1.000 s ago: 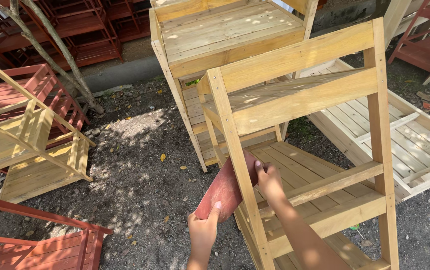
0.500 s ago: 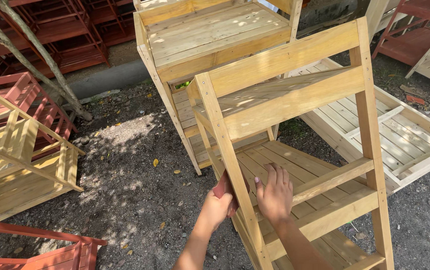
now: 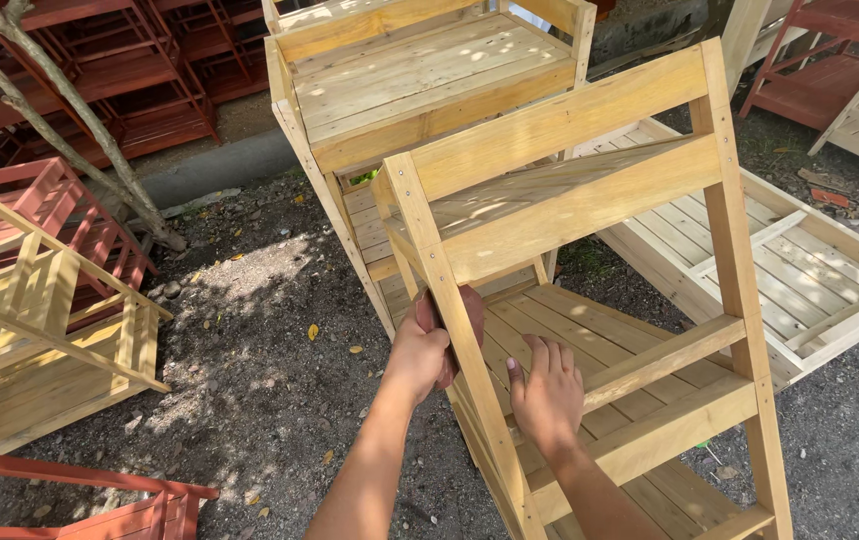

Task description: The person sands a wooden chair frame with a sheet of sandpaper, rubbing the seat slats, side rails and legs by hand. They steady the chair with one hand while sanding different rails and surfaces, working around the frame.

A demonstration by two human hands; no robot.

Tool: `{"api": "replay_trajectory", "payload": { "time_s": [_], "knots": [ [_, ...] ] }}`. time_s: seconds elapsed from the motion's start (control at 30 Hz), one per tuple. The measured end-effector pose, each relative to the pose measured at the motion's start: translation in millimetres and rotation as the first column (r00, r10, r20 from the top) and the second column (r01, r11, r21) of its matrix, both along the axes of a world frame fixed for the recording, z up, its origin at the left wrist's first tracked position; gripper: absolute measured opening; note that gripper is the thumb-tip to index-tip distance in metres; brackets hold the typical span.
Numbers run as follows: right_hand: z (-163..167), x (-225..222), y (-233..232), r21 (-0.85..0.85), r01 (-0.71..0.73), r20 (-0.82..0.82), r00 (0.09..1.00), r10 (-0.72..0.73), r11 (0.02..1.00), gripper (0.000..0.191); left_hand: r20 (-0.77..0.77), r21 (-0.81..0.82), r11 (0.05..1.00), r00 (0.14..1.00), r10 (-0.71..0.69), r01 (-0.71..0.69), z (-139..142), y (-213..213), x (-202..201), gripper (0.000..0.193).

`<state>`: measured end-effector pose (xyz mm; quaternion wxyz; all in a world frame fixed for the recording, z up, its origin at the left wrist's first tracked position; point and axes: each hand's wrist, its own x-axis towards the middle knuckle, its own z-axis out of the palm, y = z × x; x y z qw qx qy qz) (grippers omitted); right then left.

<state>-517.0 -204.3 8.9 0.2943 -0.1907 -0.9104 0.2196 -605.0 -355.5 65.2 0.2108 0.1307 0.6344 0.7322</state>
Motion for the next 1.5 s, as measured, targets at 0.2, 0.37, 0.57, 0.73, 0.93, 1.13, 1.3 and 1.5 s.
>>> {"api": "replay_trajectory", "payload": {
  "time_s": [0.2,0.37,0.57,0.73,0.93,1.13,1.3,1.5],
  "knots": [
    [-1.5,-1.8,2.1,0.018,-0.019,0.012,1.0,0.018,1.0,0.044,-0.365,-0.061,0.993,0.928,0.07,-0.099,-21.8,7.9,29.7,0.071],
    [-0.3,-0.6,1.7,0.023,-0.015,-0.024,1.0,0.015,1.0,0.042,0.063,-0.049,0.996,0.995,0.071,-0.068,-5.6,7.6,18.0,0.056],
    [0.5,-1.9,2.2,0.06,-0.021,-0.084,0.996,0.026,0.998,0.042,-0.243,0.027,0.99,0.96,0.14,-0.138,-20.7,10.4,40.3,0.069],
    [-2.3,-0.5,2.6,0.05,-0.042,-0.12,0.992,0.048,0.998,0.04,0.169,0.226,0.971,0.985,0.039,-0.077,-63.7,-13.7,-0.7,0.035],
    [-12.8,1.5,5.3,0.062,0.013,-0.229,0.974,0.001,0.998,0.043,0.35,0.275,0.956,0.937,0.002,-0.105,-98.4,-40.7,-27.0,0.05],
    [-24.7,3.1,7.3,0.035,0.012,-0.343,0.939,0.001,0.999,0.048,0.348,0.539,0.839,0.927,-0.14,-0.076,-78.9,-27.9,-51.1,0.04],
    [-27.4,3.2,8.4,-0.028,-0.022,-0.427,0.904,0.008,0.999,0.049,0.331,0.507,0.859,0.903,-0.273,0.074,-92.5,-17.9,-55.2,0.04],
    [-32.7,2.8,10.3,-0.041,-0.017,-0.483,0.876,-0.005,0.999,0.053,0.329,0.618,0.785,0.897,-0.294,0.03,-127.0,-2.0,-61.8,0.038]
  ]
}}
